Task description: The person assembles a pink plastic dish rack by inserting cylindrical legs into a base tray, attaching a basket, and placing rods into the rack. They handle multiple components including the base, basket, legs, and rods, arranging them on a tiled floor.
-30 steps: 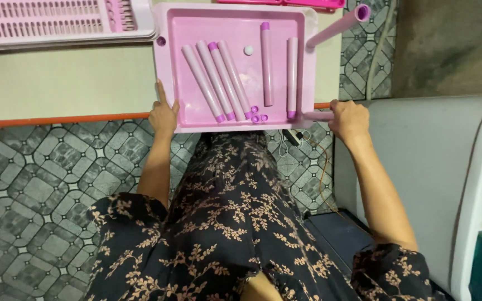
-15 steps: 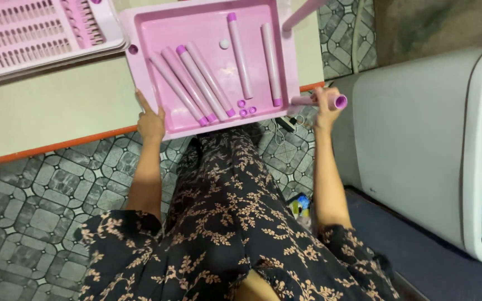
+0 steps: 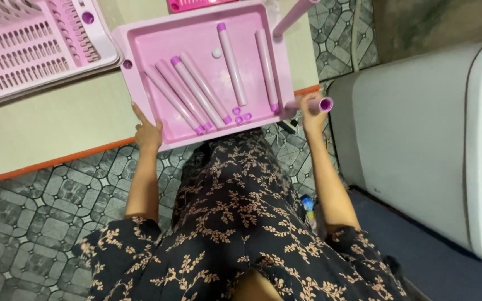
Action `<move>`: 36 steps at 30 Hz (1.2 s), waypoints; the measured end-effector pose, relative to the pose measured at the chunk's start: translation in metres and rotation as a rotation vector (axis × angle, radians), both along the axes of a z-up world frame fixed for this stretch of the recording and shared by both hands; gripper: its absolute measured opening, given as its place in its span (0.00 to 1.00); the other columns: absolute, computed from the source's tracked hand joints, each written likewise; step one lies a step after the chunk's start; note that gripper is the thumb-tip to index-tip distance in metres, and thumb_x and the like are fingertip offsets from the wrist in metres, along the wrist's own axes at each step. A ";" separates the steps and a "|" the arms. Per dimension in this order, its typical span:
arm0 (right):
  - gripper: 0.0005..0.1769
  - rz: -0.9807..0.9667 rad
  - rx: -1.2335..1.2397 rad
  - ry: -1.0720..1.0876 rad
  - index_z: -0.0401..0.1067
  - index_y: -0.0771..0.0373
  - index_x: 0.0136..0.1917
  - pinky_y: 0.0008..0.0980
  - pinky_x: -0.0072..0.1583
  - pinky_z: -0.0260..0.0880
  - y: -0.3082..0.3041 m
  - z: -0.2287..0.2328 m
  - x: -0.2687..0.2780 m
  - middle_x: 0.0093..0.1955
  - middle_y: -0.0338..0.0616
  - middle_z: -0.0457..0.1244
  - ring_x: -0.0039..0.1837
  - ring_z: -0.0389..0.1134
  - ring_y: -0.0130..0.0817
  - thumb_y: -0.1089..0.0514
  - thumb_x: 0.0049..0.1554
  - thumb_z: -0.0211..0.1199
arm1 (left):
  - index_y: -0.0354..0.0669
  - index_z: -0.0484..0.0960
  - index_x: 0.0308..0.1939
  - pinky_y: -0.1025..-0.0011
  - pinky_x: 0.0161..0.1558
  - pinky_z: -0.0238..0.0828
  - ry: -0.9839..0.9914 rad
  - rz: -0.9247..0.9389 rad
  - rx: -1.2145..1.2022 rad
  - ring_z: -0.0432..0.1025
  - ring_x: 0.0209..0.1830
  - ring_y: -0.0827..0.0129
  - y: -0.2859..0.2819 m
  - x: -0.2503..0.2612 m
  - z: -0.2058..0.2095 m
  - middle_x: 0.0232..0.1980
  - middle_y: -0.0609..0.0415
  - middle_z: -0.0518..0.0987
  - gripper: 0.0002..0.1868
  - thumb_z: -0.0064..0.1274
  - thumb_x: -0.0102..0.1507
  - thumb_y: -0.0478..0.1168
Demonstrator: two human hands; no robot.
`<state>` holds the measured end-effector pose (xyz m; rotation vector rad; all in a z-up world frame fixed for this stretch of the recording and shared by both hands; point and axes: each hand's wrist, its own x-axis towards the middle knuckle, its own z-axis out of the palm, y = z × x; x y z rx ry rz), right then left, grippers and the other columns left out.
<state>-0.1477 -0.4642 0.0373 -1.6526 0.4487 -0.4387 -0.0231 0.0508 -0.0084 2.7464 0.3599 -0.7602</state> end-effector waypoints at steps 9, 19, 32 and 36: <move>0.30 0.634 -0.077 0.770 0.68 0.64 0.72 0.31 0.53 0.69 -0.171 -0.012 0.041 0.54 0.47 0.69 0.53 0.68 0.33 0.62 0.57 0.66 | 0.38 0.66 0.72 0.41 0.65 0.61 0.051 0.014 0.027 0.58 0.73 0.38 -0.038 0.056 0.048 0.76 0.33 0.62 0.40 0.52 0.66 0.62; 0.24 0.447 0.004 0.535 0.68 0.64 0.70 0.29 0.47 0.74 -0.173 -0.040 0.307 0.50 0.41 0.70 0.48 0.73 0.29 0.57 0.62 0.62 | 0.40 0.75 0.68 0.49 0.73 0.51 -0.451 -0.146 -0.321 0.55 0.75 0.38 -0.172 0.213 0.018 0.72 0.34 0.67 0.30 0.54 0.66 0.50; 0.17 0.037 0.432 0.514 0.60 0.64 0.56 0.39 0.39 0.78 -0.131 -0.075 0.369 0.40 0.54 0.69 0.35 0.74 0.40 0.62 0.57 0.64 | 0.46 0.87 0.50 0.36 0.71 0.39 -0.165 -0.339 0.149 0.47 0.79 0.50 -0.191 0.324 0.012 0.78 0.47 0.59 0.30 0.40 0.71 0.64; 0.11 0.036 0.508 0.475 0.62 0.67 0.53 0.40 0.40 0.79 -0.138 -0.082 0.371 0.40 0.53 0.68 0.34 0.72 0.40 0.63 0.62 0.61 | 0.37 0.84 0.50 0.47 0.64 0.65 -0.056 -0.131 0.079 0.66 0.68 0.48 -0.189 0.345 0.010 0.70 0.43 0.68 0.23 0.51 0.69 0.55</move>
